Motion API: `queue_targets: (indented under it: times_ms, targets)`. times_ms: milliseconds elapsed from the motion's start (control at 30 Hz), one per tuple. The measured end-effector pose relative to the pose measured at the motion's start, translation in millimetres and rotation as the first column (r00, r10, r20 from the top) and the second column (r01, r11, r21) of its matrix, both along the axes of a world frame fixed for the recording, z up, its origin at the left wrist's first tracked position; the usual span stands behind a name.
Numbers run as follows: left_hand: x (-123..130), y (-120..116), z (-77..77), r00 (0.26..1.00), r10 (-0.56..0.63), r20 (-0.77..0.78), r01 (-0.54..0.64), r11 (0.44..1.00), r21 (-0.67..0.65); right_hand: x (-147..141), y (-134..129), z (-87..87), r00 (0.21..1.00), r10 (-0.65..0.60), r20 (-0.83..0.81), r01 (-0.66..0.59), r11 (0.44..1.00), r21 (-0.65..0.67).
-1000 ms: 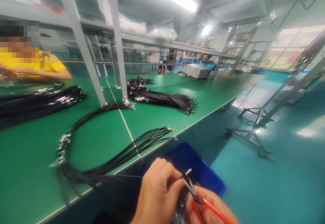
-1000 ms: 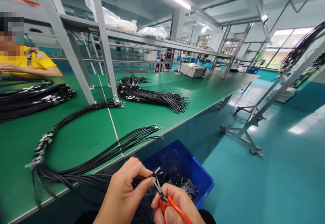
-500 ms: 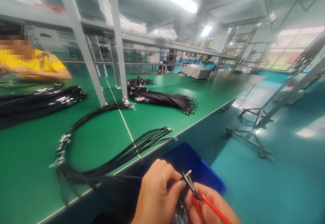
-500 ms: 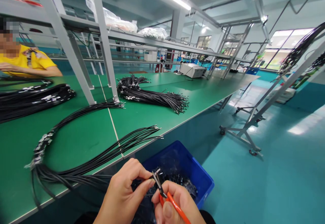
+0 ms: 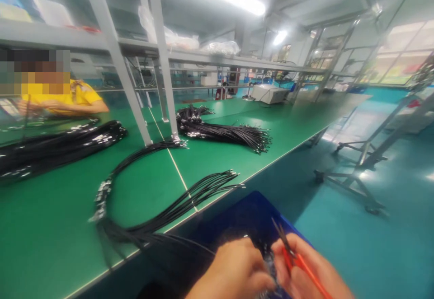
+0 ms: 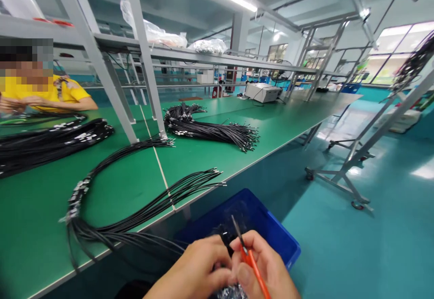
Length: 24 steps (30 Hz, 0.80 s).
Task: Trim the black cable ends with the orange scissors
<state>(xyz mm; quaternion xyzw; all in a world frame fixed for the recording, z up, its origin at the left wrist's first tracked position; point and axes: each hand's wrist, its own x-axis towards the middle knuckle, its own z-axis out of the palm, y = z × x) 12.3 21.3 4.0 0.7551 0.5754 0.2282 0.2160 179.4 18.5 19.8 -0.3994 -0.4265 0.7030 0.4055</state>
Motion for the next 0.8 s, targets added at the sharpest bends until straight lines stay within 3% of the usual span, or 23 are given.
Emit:
queue_targets:
  times_ms: [67,133,200,300,433,533,600,700,800]
  targets:
    - [-13,12,-6.9,0.976,0.201,-0.078,-0.198,0.979,0.045,3,8,-4.0,0.999,-0.002,-0.037,0.001,1.000,-0.024]
    - [-32,25,-11.9,0.899,0.413,-0.145,-0.401,0.910,0.108,2,12,-7.1,0.997,-0.012,-0.071,0.008,0.999,-0.051]
    - [-51,35,-15.4,0.823,0.534,-0.192,-0.512,0.845,0.154,-1,13,-7.7,0.993,-0.044,-0.109,0.035,0.996,-0.083]
    - [-73,43,-17.6,0.779,0.591,-0.210,-0.567,0.806,0.168,-9,10,-4.7,0.982,-0.116,-0.149,0.099,0.989,-0.113]
    - [-85,42,-7.2,0.796,0.590,-0.136,-0.574,0.807,0.142,-19,6,-1.4,0.951,-0.245,-0.186,0.233,0.969,-0.085]
    - [-74,37,12.3,0.835,0.549,-0.038,-0.542,0.832,0.114,-24,6,-2.3,0.905,-0.387,-0.175,0.380,0.922,-0.073]
    - [-57,31,26.5,0.895,0.445,0.032,-0.446,0.890,0.098,-28,4,-4.1,0.884,-0.441,-0.156,0.433,0.897,-0.084]
    - [-26,15,40.9,0.974,0.133,0.186,-0.156,0.981,0.118,-35,2,-7.3,0.869,-0.464,-0.173,0.452,0.886,-0.107]
    - [-8,0,41.9,0.946,-0.104,0.306,0.049,0.982,0.181,-39,-2,-8.0,0.843,-0.493,-0.215,0.487,0.869,-0.082]
